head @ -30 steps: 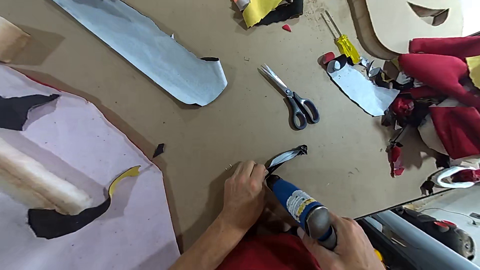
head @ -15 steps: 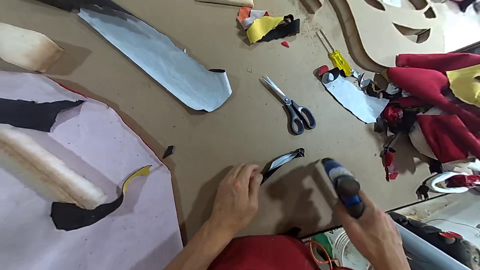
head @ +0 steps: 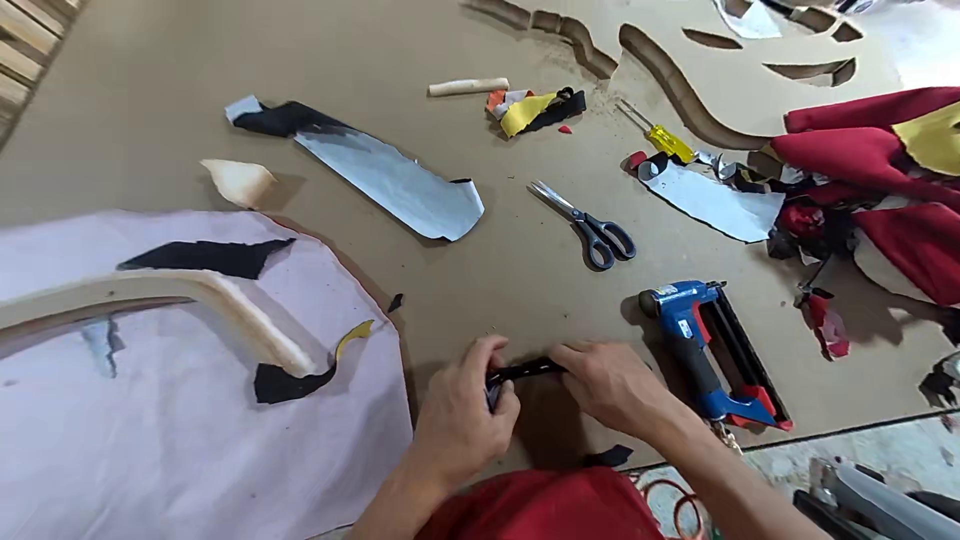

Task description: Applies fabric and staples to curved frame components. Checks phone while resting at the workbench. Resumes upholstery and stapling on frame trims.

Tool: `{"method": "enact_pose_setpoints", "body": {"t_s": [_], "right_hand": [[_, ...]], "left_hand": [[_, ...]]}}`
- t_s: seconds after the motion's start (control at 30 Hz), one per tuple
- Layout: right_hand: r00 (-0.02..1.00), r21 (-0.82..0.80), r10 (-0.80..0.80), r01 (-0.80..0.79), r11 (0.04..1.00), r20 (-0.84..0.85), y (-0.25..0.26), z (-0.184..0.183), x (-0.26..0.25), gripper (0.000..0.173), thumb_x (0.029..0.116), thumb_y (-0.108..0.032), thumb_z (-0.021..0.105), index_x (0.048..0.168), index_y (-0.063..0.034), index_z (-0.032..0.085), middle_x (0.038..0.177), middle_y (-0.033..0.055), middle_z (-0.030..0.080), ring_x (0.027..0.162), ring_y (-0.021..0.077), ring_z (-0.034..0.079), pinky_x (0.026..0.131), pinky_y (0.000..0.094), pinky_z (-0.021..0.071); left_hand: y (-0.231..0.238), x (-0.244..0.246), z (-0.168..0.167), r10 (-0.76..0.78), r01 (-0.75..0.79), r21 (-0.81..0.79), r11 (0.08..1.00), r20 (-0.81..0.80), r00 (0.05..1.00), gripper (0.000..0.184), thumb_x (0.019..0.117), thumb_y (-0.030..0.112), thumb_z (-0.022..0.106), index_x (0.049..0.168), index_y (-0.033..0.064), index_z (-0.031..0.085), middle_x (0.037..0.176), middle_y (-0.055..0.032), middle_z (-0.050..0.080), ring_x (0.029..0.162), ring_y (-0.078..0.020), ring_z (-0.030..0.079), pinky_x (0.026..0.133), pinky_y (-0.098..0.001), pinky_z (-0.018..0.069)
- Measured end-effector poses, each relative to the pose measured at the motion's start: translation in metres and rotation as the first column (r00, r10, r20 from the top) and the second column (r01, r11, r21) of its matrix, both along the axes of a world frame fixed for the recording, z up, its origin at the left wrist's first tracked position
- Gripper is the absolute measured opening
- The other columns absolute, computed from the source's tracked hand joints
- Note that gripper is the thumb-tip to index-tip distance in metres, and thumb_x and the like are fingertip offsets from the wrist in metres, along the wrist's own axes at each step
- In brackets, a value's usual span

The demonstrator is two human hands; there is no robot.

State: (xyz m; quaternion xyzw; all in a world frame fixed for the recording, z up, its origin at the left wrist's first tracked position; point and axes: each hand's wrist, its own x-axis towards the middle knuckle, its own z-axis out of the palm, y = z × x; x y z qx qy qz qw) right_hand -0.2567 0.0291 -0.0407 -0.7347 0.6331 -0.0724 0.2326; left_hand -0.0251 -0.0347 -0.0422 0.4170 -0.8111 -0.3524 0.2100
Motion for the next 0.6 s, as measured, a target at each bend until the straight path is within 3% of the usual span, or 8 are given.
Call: {"method": "enact_pose_setpoints", "body": {"t_s": [0.07,0.17,0.3,0.4,0.5,0.6], "right_hand": [[0.973,0.283,-0.136,0.079,0.956,0.187,0.003,0.030,-0.004,0.027,0.1051,-0.034,0.053,0.115,-0.0134,0.069,0.082,0.0082,0.068,0.074,0.0265,0.068,0.067,0.0503,0.0553],[0.873,0.507,-0.226,-0.028,0.861,0.432,0.014,0.054,-0.016,0.043,0.1070,-0.048,0.045,0.119,-0.0119,0.067,0.074,0.0037,0.057,0.060,0.0165,0.054,0.057,0.0381,0.0481],[0.668,0.592,-0.321,-0.223,0.775,0.672,0.038,0.051,-0.014,0.048,0.1069,-0.051,0.040,0.113,-0.0113,0.066,0.060,-0.0042,0.049,0.043,0.0056,0.043,0.040,0.0238,0.0376],[0.537,0.619,-0.410,-0.292,0.729,0.737,0.054,0.050,-0.008,0.044,0.1072,-0.050,0.042,0.109,-0.0134,0.066,0.057,-0.0060,0.049,0.040,0.0029,0.041,0.036,0.0203,0.0352],[0.542,0.628,-0.415,-0.296,0.719,0.731,0.066,0.052,-0.008,0.043,0.1073,-0.049,0.042,0.106,-0.0136,0.066,0.057,-0.0055,0.049,0.040,0.0031,0.042,0.036,0.0201,0.0355],[0.660,0.640,-0.365,-0.231,0.733,0.657,0.069,0.057,-0.011,0.044,0.1066,-0.052,0.041,0.101,-0.0144,0.064,0.058,-0.0047,0.048,0.042,0.0050,0.043,0.039,0.0226,0.0363]], "left_hand": [[-0.012,0.022,0.013,-0.022,0.057,0.153,0.987,-0.223,0.975,0.059,0.0890,0.033,0.066,0.142,0.0105,0.054,0.111,0.0009,0.070,0.090,-0.0099,0.068,0.077,-0.0327,0.0616],[-0.019,0.035,0.023,-0.043,0.206,0.293,0.934,-0.479,0.877,0.067,0.0894,0.031,0.069,0.148,0.0074,0.045,0.121,-0.0092,0.067,0.100,-0.0214,0.070,0.086,-0.0395,0.0614],[-0.004,0.022,0.028,-0.036,0.237,0.328,0.915,-0.518,0.854,0.050,0.0934,0.018,0.066,0.139,0.0022,0.053,0.122,-0.0075,0.070,0.104,-0.0201,0.071,0.088,-0.0375,0.0622],[0.002,0.017,0.032,-0.103,0.292,0.278,0.915,-0.539,0.836,0.034,0.0975,0.022,0.063,0.126,0.0023,0.065,0.110,-0.0062,0.075,0.095,-0.0153,0.072,0.079,-0.0333,0.0623],[0.001,0.019,0.036,-0.218,0.336,0.175,0.926,-0.478,0.851,0.027,0.0940,0.023,0.066,0.114,0.0060,0.069,0.103,-0.0032,0.075,0.089,-0.0099,0.072,0.076,-0.0286,0.0619],[0.002,0.016,0.041,-0.265,0.313,0.070,0.947,-0.379,0.887,0.014,0.0926,0.019,0.068,0.101,0.0106,0.074,0.093,0.0030,0.075,0.077,-0.0015,0.068,0.067,-0.0201,0.0587]]}}
